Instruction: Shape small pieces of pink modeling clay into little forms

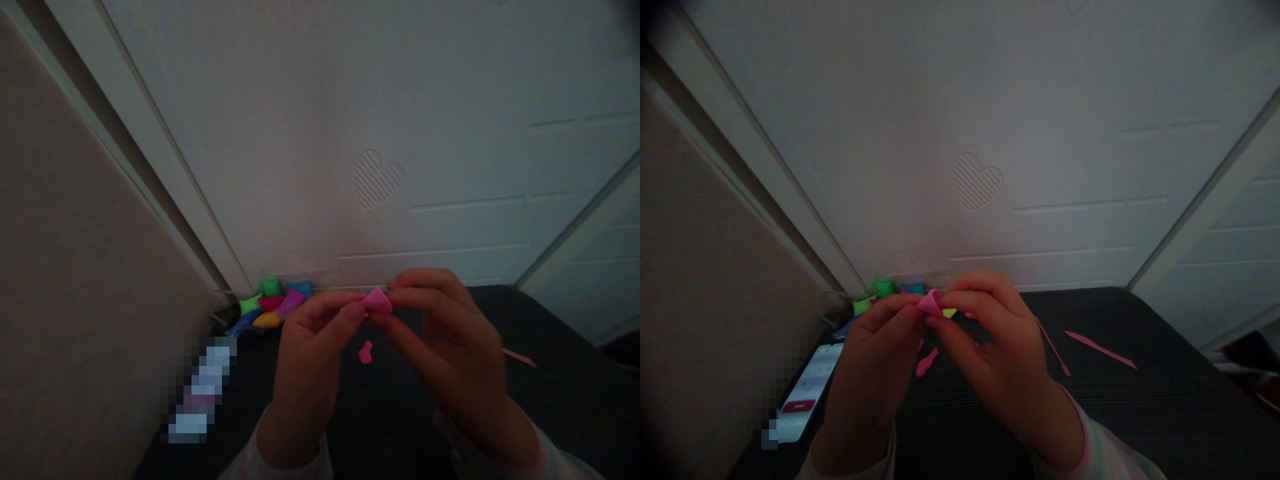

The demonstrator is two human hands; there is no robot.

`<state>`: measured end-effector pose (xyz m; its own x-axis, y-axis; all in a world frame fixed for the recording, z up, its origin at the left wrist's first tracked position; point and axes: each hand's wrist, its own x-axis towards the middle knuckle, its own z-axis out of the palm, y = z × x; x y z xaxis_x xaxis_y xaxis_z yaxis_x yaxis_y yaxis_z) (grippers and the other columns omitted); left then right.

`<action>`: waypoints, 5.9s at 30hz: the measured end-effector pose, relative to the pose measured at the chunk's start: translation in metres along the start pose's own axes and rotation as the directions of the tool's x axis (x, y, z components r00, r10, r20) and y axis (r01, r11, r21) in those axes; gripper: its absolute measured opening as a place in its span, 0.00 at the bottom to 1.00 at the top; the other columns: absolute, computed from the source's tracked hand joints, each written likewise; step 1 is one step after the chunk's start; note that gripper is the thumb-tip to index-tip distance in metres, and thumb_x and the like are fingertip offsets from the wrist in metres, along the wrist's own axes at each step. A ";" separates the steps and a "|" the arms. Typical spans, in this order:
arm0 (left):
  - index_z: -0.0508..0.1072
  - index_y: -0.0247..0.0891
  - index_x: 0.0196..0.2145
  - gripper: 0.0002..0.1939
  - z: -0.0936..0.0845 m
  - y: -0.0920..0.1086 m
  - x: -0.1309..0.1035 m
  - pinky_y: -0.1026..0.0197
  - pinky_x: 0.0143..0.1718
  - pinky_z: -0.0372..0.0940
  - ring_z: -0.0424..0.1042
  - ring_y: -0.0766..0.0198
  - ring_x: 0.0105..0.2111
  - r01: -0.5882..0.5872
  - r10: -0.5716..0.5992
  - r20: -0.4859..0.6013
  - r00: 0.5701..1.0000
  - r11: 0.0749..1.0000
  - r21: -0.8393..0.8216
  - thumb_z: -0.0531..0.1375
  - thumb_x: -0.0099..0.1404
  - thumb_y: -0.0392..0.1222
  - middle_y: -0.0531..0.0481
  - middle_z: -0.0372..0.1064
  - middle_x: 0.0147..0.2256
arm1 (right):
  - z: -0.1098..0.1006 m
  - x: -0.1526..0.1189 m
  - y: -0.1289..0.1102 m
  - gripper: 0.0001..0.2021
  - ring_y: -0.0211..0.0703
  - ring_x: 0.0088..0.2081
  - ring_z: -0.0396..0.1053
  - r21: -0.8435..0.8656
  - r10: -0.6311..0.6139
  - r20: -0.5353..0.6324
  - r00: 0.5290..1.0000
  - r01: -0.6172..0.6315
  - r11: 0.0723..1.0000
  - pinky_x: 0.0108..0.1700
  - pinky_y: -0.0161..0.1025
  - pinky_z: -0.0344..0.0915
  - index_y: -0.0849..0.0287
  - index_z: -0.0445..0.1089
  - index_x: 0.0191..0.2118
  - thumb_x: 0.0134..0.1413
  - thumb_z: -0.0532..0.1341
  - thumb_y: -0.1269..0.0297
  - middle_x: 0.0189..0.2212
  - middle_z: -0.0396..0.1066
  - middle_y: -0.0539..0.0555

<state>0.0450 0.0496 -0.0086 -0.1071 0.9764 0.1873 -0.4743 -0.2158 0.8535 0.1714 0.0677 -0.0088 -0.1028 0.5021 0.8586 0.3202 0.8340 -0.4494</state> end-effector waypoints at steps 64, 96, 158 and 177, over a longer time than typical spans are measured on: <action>0.71 0.37 0.30 0.03 -0.005 0.005 -0.006 0.60 0.36 0.66 0.69 0.65 0.33 -0.605 0.708 0.375 0.599 0.093 0.791 0.63 0.56 0.34 0.52 0.70 0.30 | 0.005 -0.007 -0.001 0.07 0.37 0.36 0.64 0.131 0.148 -0.101 0.984 -0.135 0.982 0.37 0.35 0.62 0.55 0.69 0.34 0.50 0.62 0.74 0.32 0.66 0.48; 0.76 0.43 0.33 0.07 -0.006 0.007 -0.006 0.64 0.34 0.69 0.71 0.65 0.33 -0.517 0.499 0.221 0.838 0.598 0.612 0.62 0.57 0.33 0.52 0.72 0.32 | 0.000 -0.002 0.001 0.08 0.39 0.36 0.68 0.143 0.074 0.046 0.996 -0.080 0.987 0.36 0.36 0.67 0.55 0.70 0.36 0.50 0.62 0.73 0.34 0.68 0.50; 0.73 0.40 0.32 0.07 -0.006 -0.005 -0.004 0.67 0.36 0.67 0.71 0.69 0.34 -0.592 0.614 0.226 0.756 0.494 0.637 0.63 0.56 0.31 0.55 0.72 0.32 | 0.006 -0.004 0.000 0.09 0.33 0.35 0.64 0.365 0.208 -0.042 0.977 -0.178 0.914 0.36 0.31 0.63 0.54 0.71 0.36 0.52 0.60 0.76 0.31 0.66 0.46; 0.73 0.34 0.34 0.11 -0.005 -0.004 -0.008 0.55 0.40 0.68 0.71 0.59 0.38 -0.565 0.803 0.430 0.413 -0.144 0.813 0.65 0.52 0.28 0.48 0.72 0.33 | 0.007 -0.009 -0.006 0.05 0.34 0.35 0.65 0.295 0.265 -0.003 0.964 -0.252 0.922 0.36 0.34 0.62 0.54 0.69 0.36 0.53 0.61 0.72 0.32 0.68 0.46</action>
<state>0.0430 0.0424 -0.0158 -0.0498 0.2311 0.9717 0.8390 -0.5181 0.1662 0.1641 0.0600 -0.0157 -0.0117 0.7044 0.7098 0.0430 0.7095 -0.7034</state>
